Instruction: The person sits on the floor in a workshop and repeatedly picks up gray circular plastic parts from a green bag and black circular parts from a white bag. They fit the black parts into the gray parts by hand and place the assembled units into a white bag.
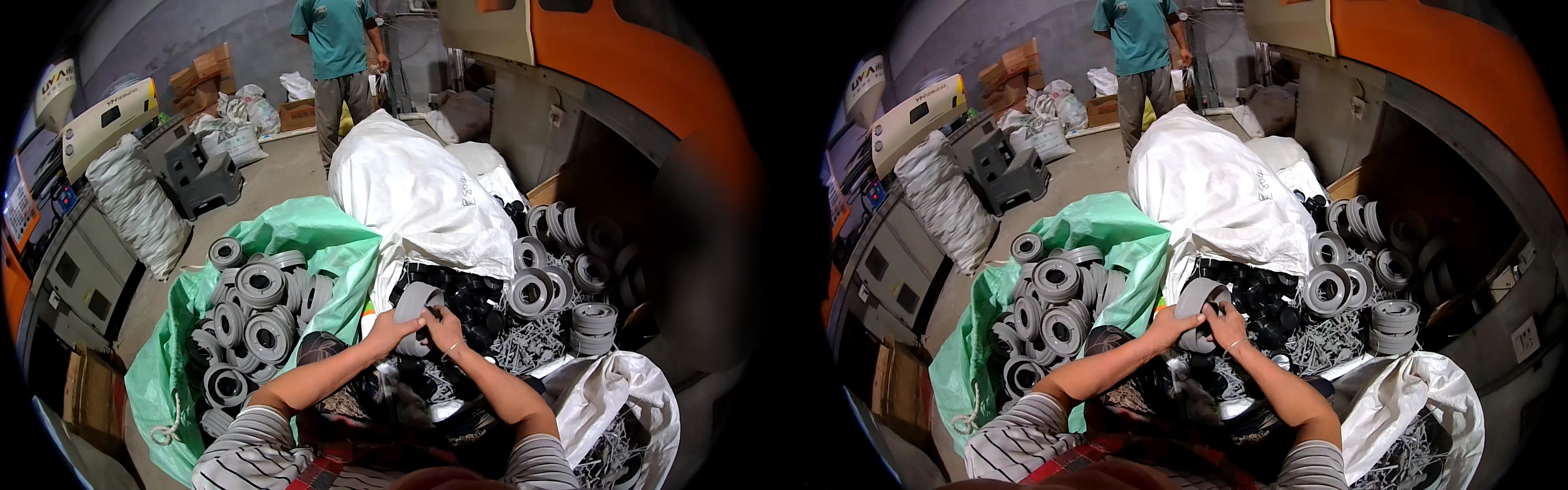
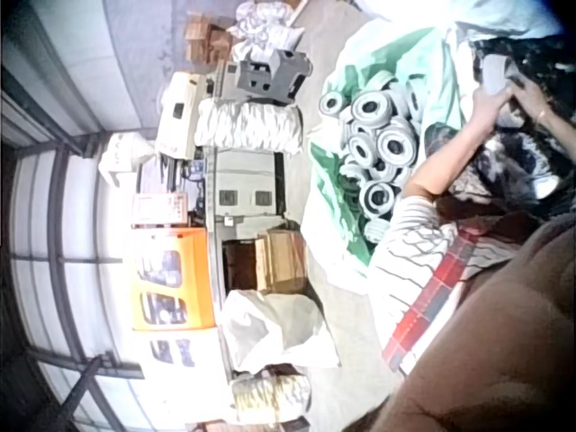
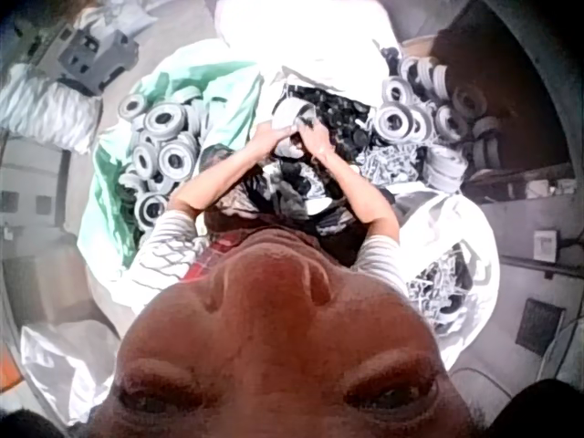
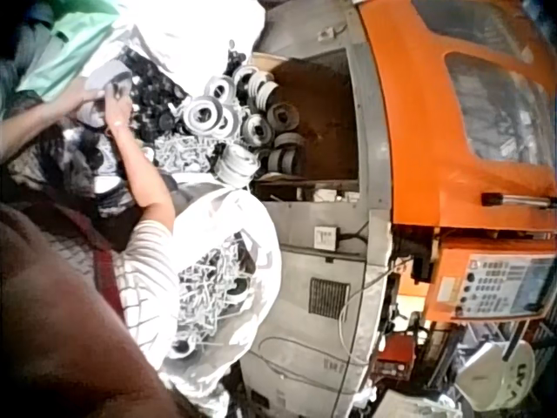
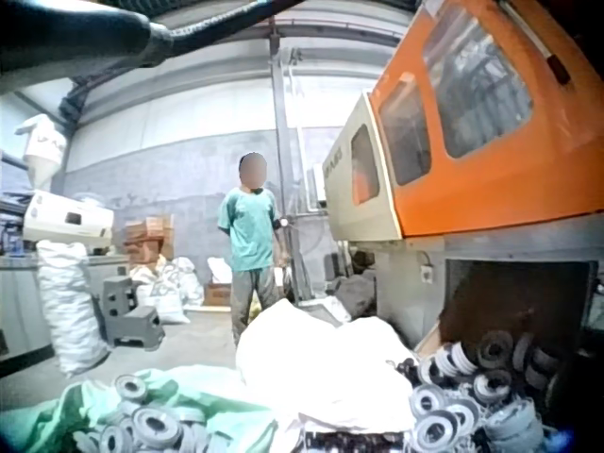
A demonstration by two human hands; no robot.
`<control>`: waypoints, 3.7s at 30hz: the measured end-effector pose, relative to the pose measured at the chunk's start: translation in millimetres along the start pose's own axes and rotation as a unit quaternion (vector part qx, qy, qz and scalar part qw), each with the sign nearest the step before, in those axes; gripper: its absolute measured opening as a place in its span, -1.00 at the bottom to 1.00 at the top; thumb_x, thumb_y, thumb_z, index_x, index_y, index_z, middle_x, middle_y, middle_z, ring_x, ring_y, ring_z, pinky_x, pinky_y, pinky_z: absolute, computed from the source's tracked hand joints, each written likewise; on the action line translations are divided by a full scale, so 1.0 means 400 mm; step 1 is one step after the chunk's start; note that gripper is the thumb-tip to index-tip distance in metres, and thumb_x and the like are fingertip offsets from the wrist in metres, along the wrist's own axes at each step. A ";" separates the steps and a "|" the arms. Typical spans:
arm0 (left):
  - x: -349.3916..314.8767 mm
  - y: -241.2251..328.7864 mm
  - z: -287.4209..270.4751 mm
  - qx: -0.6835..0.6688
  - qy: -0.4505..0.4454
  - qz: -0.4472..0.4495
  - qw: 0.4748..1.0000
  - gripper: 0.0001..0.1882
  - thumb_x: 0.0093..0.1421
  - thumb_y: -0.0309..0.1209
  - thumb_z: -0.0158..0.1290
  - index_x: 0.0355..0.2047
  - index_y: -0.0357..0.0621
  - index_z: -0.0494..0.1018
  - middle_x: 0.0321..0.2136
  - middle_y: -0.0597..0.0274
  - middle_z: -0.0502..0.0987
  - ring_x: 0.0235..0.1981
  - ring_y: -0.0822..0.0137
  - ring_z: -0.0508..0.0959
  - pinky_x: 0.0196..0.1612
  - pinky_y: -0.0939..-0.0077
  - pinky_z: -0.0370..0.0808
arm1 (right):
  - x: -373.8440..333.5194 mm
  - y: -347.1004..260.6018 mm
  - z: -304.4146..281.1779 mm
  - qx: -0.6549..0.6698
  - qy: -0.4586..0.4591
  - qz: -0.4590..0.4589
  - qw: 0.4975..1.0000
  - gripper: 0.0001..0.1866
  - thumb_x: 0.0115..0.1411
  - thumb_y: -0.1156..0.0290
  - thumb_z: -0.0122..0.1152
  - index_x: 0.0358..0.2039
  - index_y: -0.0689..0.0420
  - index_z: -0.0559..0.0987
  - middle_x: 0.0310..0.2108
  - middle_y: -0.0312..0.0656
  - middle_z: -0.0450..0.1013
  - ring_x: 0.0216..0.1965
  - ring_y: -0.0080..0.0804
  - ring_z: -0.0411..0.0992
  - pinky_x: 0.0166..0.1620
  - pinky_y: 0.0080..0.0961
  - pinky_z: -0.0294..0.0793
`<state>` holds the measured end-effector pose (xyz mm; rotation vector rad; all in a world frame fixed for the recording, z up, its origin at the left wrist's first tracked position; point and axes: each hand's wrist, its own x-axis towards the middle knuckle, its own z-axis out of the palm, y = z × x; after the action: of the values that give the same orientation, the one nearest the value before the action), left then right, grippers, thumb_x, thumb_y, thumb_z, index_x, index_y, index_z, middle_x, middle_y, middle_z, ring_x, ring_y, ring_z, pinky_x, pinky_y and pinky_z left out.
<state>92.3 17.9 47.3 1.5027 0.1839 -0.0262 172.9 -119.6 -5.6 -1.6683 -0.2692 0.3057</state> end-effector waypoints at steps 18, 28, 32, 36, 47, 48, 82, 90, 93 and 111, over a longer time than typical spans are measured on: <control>-0.049 0.148 -0.150 0.352 0.266 0.300 0.846 -0.29 0.04 -0.35 0.18 0.15 -0.38 0.16 0.13 -0.12 0.24 0.15 0.10 0.25 0.20 0.35 0.12 | 0.070 0.020 -0.159 -0.165 0.043 -0.093 0.981 -0.59 0.03 0.10 0.17 -0.53 0.28 0.56 -0.58 0.03 0.49 -0.47 -0.12 0.49 -0.31 -0.32 0.45; 0.163 -0.079 0.016 0.337 -0.071 0.111 0.932 -0.46 0.01 -0.44 0.17 0.00 -0.43 0.33 0.01 -0.13 0.39 0.03 0.12 0.43 0.09 0.39 0.31 | 0.115 -0.005 -0.790 -0.698 0.197 0.133 0.675 -0.39 -0.11 0.17 0.24 -0.02 0.12 0.39 0.00 -0.08 0.33 0.09 -0.14 0.24 0.10 0.17 0.09; 0.151 -0.054 0.079 0.430 -0.132 0.138 0.883 -0.49 -0.01 -0.43 0.18 -0.04 -0.39 0.37 0.04 -0.14 0.36 0.06 0.01 0.40 0.11 0.35 0.30 | 0.041 0.158 -0.996 -0.816 -0.037 0.170 0.552 -0.31 -0.07 0.24 0.27 0.11 0.07 0.29 0.07 -0.10 0.29 0.16 -0.19 0.18 0.19 0.01 -0.01; 0.181 -0.056 0.090 0.443 -0.161 0.173 0.865 -0.50 -0.01 -0.42 0.18 -0.05 -0.36 0.38 0.02 -0.17 0.36 0.05 -0.04 0.38 0.10 0.32 0.32 | 0.027 0.155 -0.963 -0.851 -0.056 0.147 0.500 -0.46 0.03 0.34 0.15 0.06 0.04 0.29 -0.10 -0.21 0.40 -0.04 -0.34 0.35 -0.10 -0.39 0.22; 0.144 -0.073 0.098 0.437 -0.238 0.272 0.824 -0.32 -0.09 -0.47 0.22 0.09 -0.27 0.26 0.15 -0.06 0.22 0.21 0.02 0.19 0.20 0.28 0.19 | -0.082 -0.028 -0.520 -0.694 -0.234 -0.077 0.677 -0.44 -0.16 0.37 0.27 -0.08 0.07 0.32 -0.23 -0.12 0.37 -0.18 -0.25 0.34 -0.13 -0.36 0.26; 0.142 -0.060 0.109 0.455 -0.256 0.306 0.796 -0.26 -0.12 -0.45 0.23 0.12 -0.24 0.22 0.20 -0.02 0.14 0.25 0.04 0.11 0.23 0.25 0.13 | -0.091 -0.046 -0.468 -0.668 -0.270 -0.157 0.675 -0.43 -0.18 0.39 0.26 -0.07 0.05 0.32 -0.24 -0.14 0.35 -0.18 -0.26 0.33 -0.13 -0.37 0.25; 0.009 0.286 -0.390 -0.251 0.257 0.436 0.825 -0.68 0.17 -0.34 0.04 -0.11 -0.26 0.41 -0.22 0.25 0.50 -0.20 0.36 0.49 -0.08 0.43 0.41 | 0.466 0.335 -0.225 -0.466 0.052 0.017 0.883 -0.23 -0.30 0.32 0.48 0.00 0.21 0.40 0.11 0.24 0.13 0.09 0.07 0.25 0.10 -0.32 0.31; -0.152 0.475 -0.398 -0.112 0.325 0.552 0.760 -0.61 0.07 -0.30 0.14 -0.19 -0.36 0.42 -0.25 0.09 0.51 -0.22 0.27 0.52 -0.09 0.38 0.42 | 0.338 0.019 -0.141 -0.177 0.011 0.036 0.984 -0.41 -0.02 0.02 0.27 -0.20 0.34 0.55 -0.25 -0.03 0.52 -0.26 -0.32 0.46 -0.14 -0.44 0.40; -0.044 0.277 -0.320 -0.196 0.238 0.290 0.906 -0.69 0.12 -0.38 0.10 -0.19 -0.33 0.38 -0.32 0.09 0.51 -0.32 0.26 0.52 -0.20 0.34 0.49 | 0.236 -0.126 -0.090 -0.012 0.037 -0.042 0.998 -0.53 -0.07 0.17 0.39 -0.28 0.28 0.50 -0.39 -0.19 0.48 -0.41 -0.56 0.32 -0.33 -0.60 0.35; 0.056 -0.076 -0.065 -0.127 -0.033 -0.051 0.990 -0.50 0.05 -0.31 0.18 -0.04 -0.31 0.35 -0.23 0.18 0.51 -0.24 0.32 0.51 -0.16 0.40 0.45 | -0.020 -0.094 -0.053 -0.375 -0.139 -0.207 0.893 -0.21 -0.24 0.40 0.40 0.00 0.29 0.21 -0.07 0.09 0.17 0.00 0.10 0.17 0.07 -0.25 0.27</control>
<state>107.7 43.9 12.6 1.2366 0.2043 -0.1301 173.0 -137.8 34.7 -2.2575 -1.0495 0.1131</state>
